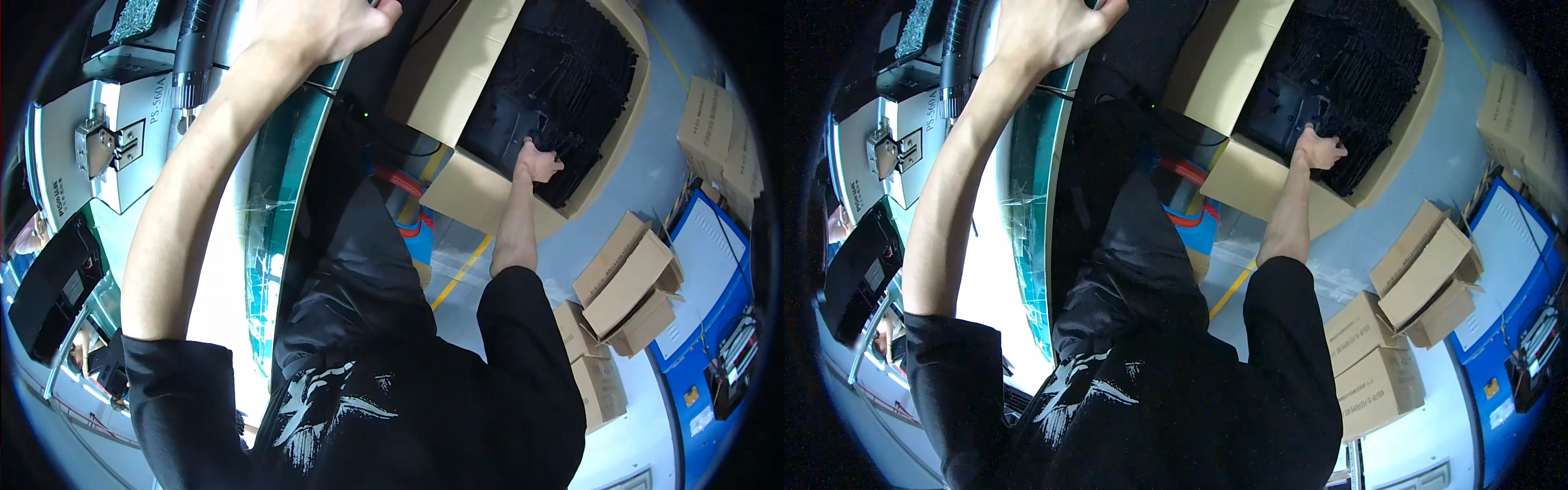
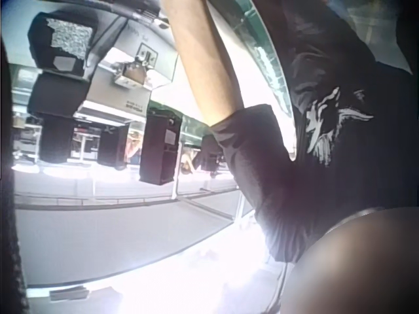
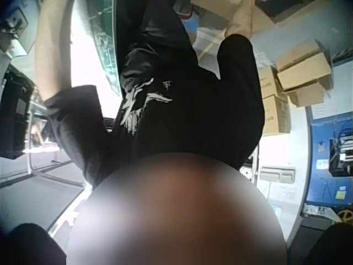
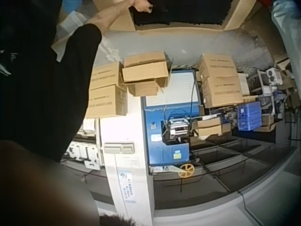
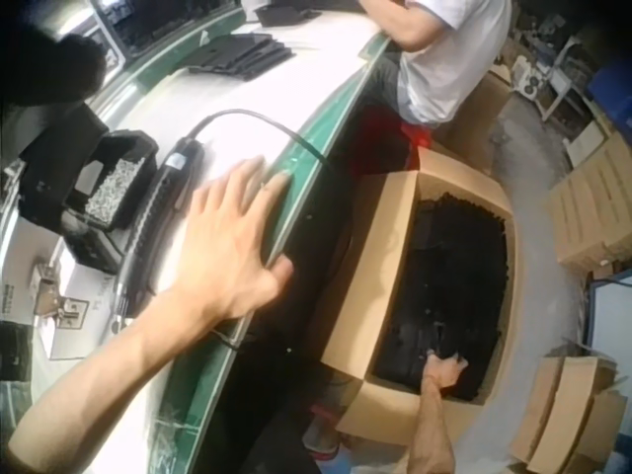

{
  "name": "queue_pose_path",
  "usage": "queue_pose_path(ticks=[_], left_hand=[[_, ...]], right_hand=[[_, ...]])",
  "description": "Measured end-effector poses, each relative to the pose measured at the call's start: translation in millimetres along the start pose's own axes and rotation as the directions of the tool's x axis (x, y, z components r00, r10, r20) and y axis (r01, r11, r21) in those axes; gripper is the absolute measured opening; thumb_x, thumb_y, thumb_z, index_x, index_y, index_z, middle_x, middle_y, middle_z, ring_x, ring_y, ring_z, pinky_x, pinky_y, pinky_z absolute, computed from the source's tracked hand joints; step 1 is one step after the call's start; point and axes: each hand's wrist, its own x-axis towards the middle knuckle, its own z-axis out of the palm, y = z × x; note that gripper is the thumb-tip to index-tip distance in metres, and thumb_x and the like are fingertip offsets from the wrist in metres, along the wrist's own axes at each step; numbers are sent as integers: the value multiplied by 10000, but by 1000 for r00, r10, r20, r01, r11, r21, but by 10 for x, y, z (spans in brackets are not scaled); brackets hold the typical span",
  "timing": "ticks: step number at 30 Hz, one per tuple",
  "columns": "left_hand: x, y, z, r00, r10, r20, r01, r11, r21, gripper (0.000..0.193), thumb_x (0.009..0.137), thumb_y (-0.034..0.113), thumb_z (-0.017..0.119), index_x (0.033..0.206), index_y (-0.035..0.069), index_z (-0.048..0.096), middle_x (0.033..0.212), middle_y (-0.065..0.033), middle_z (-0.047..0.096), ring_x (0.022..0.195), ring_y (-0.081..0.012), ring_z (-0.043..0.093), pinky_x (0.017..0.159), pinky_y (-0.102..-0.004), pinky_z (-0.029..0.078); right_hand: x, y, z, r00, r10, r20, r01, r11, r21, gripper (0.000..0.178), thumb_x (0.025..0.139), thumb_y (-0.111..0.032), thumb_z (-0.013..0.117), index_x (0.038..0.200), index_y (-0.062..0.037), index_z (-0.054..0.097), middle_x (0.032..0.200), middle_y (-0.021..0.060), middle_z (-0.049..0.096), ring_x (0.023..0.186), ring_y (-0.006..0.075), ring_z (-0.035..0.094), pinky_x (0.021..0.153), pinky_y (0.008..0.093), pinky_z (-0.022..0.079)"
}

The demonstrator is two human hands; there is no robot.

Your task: Assembling internal components and screwing together the plastic casing of an electronic device on a production line.

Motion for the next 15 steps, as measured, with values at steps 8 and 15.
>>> queue_pose_path(ticks=[8, 15], left_hand=[[-32, -28, 37, 999, 13, -53, -14, 999, -32, 750, 689, 311, 608, 1348, 61, 354, 1398, -205, 303, 1315, -328, 266, 1097, -452, 214], [-50, -82, 64, 996, 13, -86, -17, 999, -48, 750, 675, 295, 626, 1337, 52, 370, 1382, -203, 324, 1295, -342, 288, 1082, -448, 236]], right_hand=[[-47, 88, -500, 995, 7, 103, -19, 994, 111, 685, 588, -509, 777, 1085, -55, 650, 1168, 130, 489, 1043, 310, 540, 818, 468, 467], [-57, 226, -300, 964, -230, -131, 249, 955, 163, 811, 564, -450, 825, 1203, -46, 532, 1268, 209, 403, 1112, 386, 475, 874, 469, 437]])
